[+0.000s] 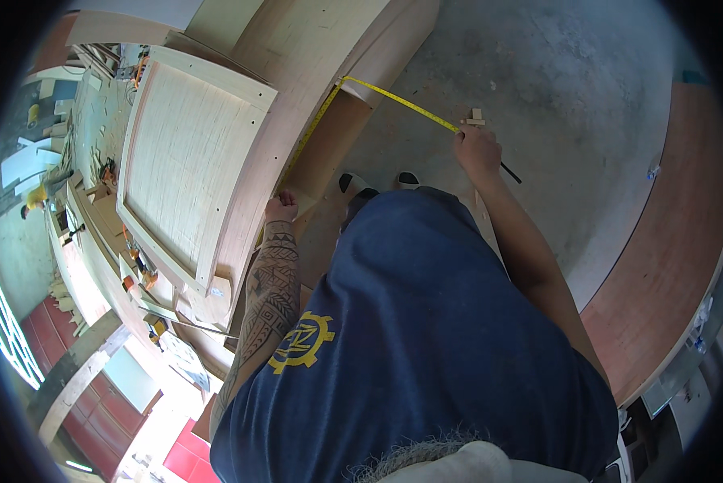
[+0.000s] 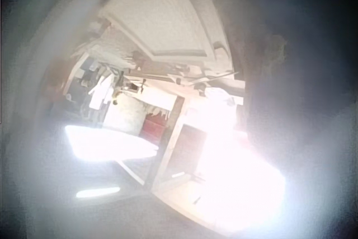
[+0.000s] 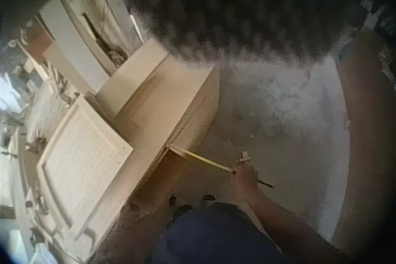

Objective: Measure and mark a curved piece of wood for cabinet assembly.

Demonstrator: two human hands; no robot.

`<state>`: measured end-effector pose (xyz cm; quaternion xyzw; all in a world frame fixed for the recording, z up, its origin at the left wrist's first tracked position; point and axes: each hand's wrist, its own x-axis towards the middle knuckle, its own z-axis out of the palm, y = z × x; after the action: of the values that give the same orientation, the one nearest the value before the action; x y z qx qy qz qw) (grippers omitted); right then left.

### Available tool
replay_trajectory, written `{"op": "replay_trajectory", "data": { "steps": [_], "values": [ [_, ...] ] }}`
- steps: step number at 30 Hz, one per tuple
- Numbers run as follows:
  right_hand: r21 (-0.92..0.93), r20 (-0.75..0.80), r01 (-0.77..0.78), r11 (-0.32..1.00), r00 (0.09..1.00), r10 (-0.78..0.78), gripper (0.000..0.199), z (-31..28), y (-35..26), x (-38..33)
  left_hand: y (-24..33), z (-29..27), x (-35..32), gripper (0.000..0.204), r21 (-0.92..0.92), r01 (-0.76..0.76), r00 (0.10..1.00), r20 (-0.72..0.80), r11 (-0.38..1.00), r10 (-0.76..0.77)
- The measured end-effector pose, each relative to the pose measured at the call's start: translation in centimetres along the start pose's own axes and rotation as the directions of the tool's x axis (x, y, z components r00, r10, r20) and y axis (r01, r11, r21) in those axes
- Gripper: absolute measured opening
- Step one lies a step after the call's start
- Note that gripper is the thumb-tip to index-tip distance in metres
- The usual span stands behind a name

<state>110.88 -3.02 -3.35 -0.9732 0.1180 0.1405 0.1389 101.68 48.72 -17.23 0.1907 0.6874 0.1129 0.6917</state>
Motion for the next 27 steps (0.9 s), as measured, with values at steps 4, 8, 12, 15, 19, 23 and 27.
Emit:
{"op": "replay_trajectory", "data": {
  "steps": [4,8,12,15,19,23,27],
  "values": [
    [0.002,0.007,0.006,1.0,1.0,-0.006,0.025,-0.4,0.0,0.0,-0.2,0.1,0.0,0.025,-0.023,0.013,1.0,0.005,1.0,-0.013],
    [0.02,-0.02,0.027,0.999,0.999,-0.027,0.025,-0.5,-0.1,0.0,-0.4,-0.1,-0.2,0.025,-0.012,-0.001,1.0,0.019,1.0,0.001],
    [0.008,-0.05,0.038,0.999,0.998,-0.038,0.023,-0.5,0.0,-0.1,-0.1,0.1,-0.7,0.024,-0.012,0.004,1.0,0.025,1.0,-0.004],
    [0.001,-0.06,0.045,0.999,0.997,-0.045,0.023,-0.6,0.0,-0.2,-0.5,0.2,-1.3,0.023,-0.025,0.007,1.0,-0.003,1.0,-0.007],
    [-0.005,-0.084,0.045,0.999,0.995,-0.046,0.022,-0.5,0.0,-0.4,-0.5,0.3,-1.5,0.023,-0.028,0.016,1.0,0.011,0.999,-0.015],
    [0.011,-0.054,0.032,0.999,0.998,-0.032,0.022,-0.5,0.1,-0.4,-0.3,0.1,-1.1,0.024,-0.014,0.009,1.0,0.013,1.0,-0.009],
    [-0.007,-0.077,0.044,0.999,0.996,-0.044,0.022,-0.5,0.2,-0.6,-0.4,0.3,-1.0,0.024,0.009,0.005,1.0,0.03,1.0,-0.005]
  ]
}}
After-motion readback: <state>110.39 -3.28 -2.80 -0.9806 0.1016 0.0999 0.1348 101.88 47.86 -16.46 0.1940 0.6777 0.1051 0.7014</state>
